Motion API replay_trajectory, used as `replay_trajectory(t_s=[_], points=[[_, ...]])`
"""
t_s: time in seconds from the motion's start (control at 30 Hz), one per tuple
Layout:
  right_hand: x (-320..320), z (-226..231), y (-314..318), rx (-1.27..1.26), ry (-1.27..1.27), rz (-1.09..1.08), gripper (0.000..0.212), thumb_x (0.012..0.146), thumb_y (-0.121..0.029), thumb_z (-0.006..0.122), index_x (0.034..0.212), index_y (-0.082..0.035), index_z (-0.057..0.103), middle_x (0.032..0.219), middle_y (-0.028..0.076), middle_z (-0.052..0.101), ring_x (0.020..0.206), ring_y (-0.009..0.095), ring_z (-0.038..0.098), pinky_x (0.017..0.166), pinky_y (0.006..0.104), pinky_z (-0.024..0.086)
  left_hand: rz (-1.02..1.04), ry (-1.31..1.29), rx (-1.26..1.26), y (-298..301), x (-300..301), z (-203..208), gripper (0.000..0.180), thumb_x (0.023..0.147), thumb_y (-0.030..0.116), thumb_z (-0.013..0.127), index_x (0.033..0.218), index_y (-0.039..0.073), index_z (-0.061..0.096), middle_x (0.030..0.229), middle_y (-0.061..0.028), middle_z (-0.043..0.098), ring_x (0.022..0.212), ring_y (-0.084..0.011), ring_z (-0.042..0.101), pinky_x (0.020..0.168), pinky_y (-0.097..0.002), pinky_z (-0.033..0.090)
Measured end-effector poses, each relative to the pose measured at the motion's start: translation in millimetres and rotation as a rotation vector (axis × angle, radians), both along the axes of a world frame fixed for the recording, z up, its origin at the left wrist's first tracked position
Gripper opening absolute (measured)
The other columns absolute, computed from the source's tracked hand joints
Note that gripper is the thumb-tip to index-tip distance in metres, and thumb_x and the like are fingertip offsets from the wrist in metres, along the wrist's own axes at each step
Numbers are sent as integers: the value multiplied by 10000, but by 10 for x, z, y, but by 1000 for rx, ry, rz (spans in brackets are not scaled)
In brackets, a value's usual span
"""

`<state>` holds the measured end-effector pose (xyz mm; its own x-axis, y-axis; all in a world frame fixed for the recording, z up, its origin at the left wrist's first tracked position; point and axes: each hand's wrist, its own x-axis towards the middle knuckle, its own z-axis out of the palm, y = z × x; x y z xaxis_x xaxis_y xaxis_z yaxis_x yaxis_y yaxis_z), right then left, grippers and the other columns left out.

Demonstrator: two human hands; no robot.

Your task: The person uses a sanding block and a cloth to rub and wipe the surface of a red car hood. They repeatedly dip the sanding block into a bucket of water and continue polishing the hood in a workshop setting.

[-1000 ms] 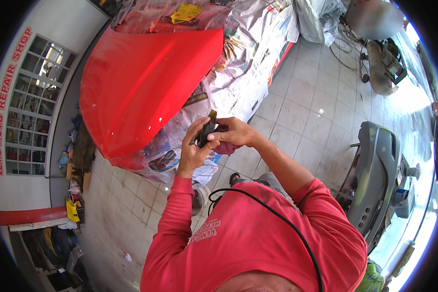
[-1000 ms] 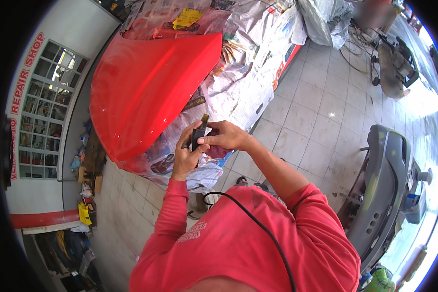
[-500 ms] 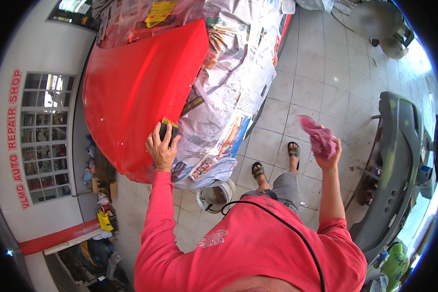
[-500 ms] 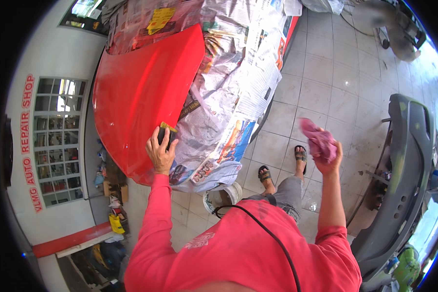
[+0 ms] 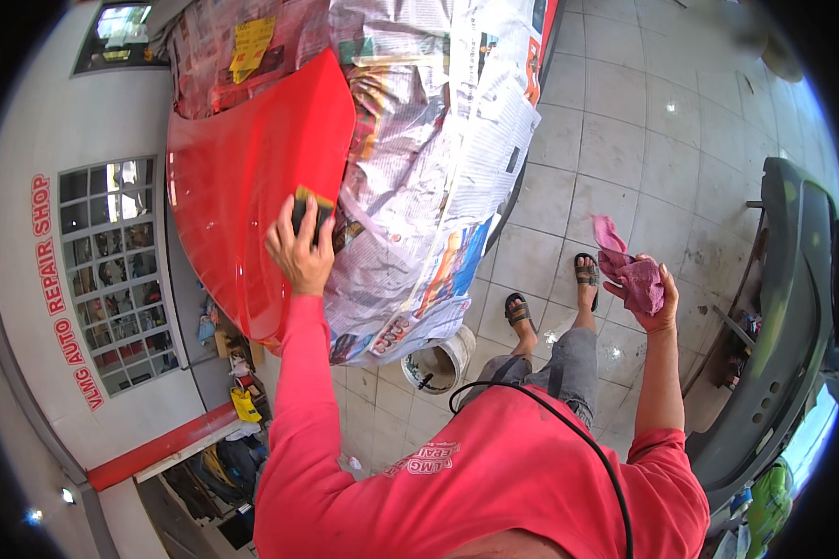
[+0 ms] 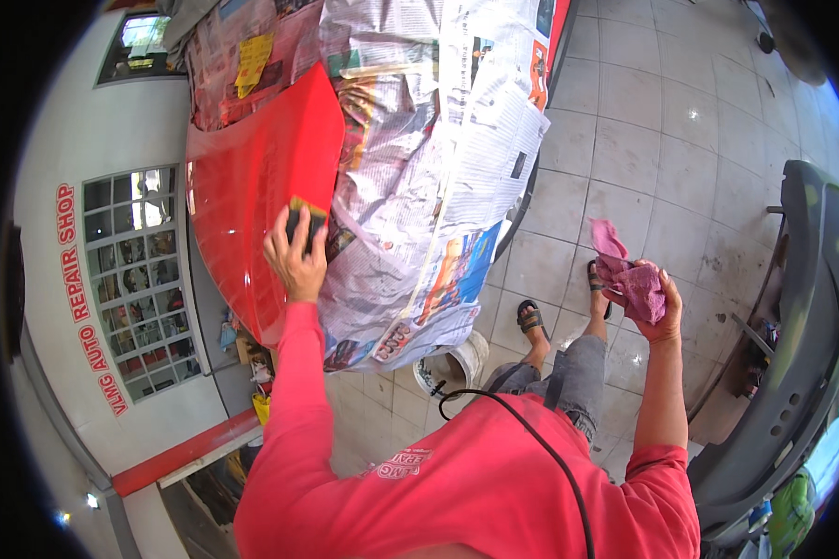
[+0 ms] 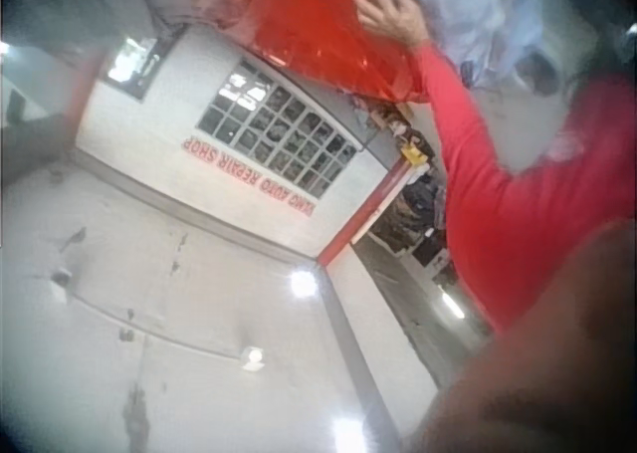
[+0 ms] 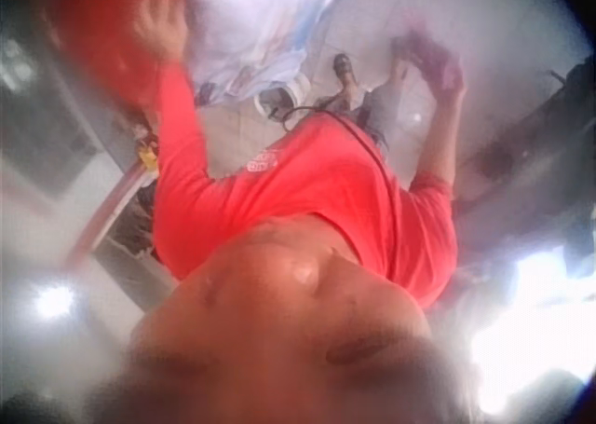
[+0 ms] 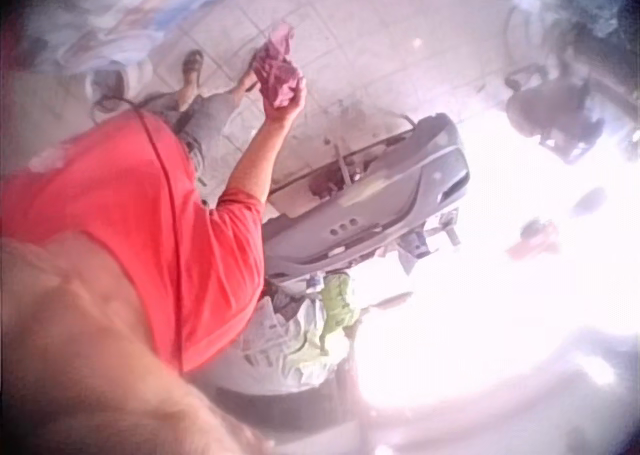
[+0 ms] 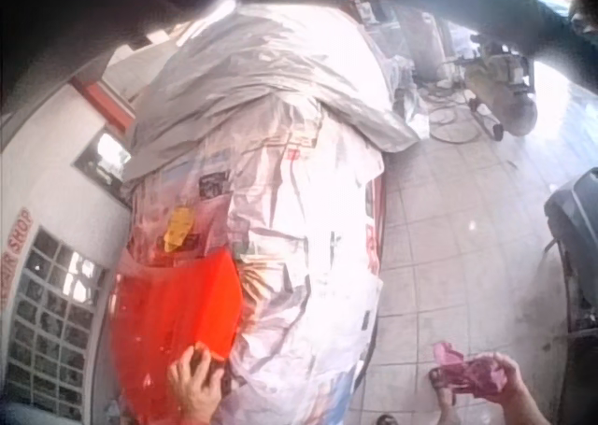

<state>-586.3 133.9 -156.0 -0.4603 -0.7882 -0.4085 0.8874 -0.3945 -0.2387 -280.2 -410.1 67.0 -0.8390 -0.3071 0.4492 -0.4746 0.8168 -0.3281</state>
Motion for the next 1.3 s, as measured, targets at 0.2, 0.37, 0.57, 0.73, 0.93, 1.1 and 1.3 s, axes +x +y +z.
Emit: replay_trajectory(t_s=[0.2,0.37,0.57,0.73,0.93,1.1,1.3], points=[[-254,-176,-196,113,112,119,493,1019,-390,681,1365,-46,611,1313,181,701,1213,367,715,1125,610,537,33,51,-49,-390,-1846,298,417,944,424,799,1334,276,804,1431,-26,674,1206,-329,620,990,-493,521],[-271,-91,56,237,202,25,417,1017,-358,694,1282,-49,605,1180,116,693,1146,285,734,966,434,632,-116,27,12,-219,-695,81,510,911,364,859,1401,256,769,1488,-101,652,1193,-355,613,1014,-511,512],[-209,128,16,282,163,-35,406,994,-351,707,1237,-39,613,1156,122,690,1115,282,740,912,407,634,-40,-14,34,-601,-1561,435,468,913,422,833,1361,294,785,1461,-3,656,1198,-322,611,969,-525,514],[-163,-28,-210,231,216,67,413,984,-340,715,1227,-22,612,1134,123,698,1084,259,727,943,404,615,-124,-129,44,-520,-1516,536,469,920,419,820,1367,286,775,1495,3,638,1237,-323,597,992,-529,498],[-210,-10,-417,241,269,97,412,955,-324,756,1202,-18,631,1116,97,694,1020,220,712,928,364,604,-142,-120,37,-404,-1109,321,509,876,415,862,1366,302,782,1490,-6,648,1222,-298,593,1006,-512,486],[-320,231,-792,157,263,228,348,967,-233,749,1212,-7,645,1116,113,712,1052,231,729,1007,392,612,-90,-22,75,-499,-1612,405,448,908,410,830,1337,292,783,1442,13,653,1229,-304,603,984,-528,503],[-473,232,-349,265,427,251,425,934,-339,774,1161,-13,624,1097,109,694,1051,227,719,963,384,613,47,-102,102,256,602,108,493,903,353,857,1380,275,759,1548,-84,604,1256,-344,584,1028,-502,485]])
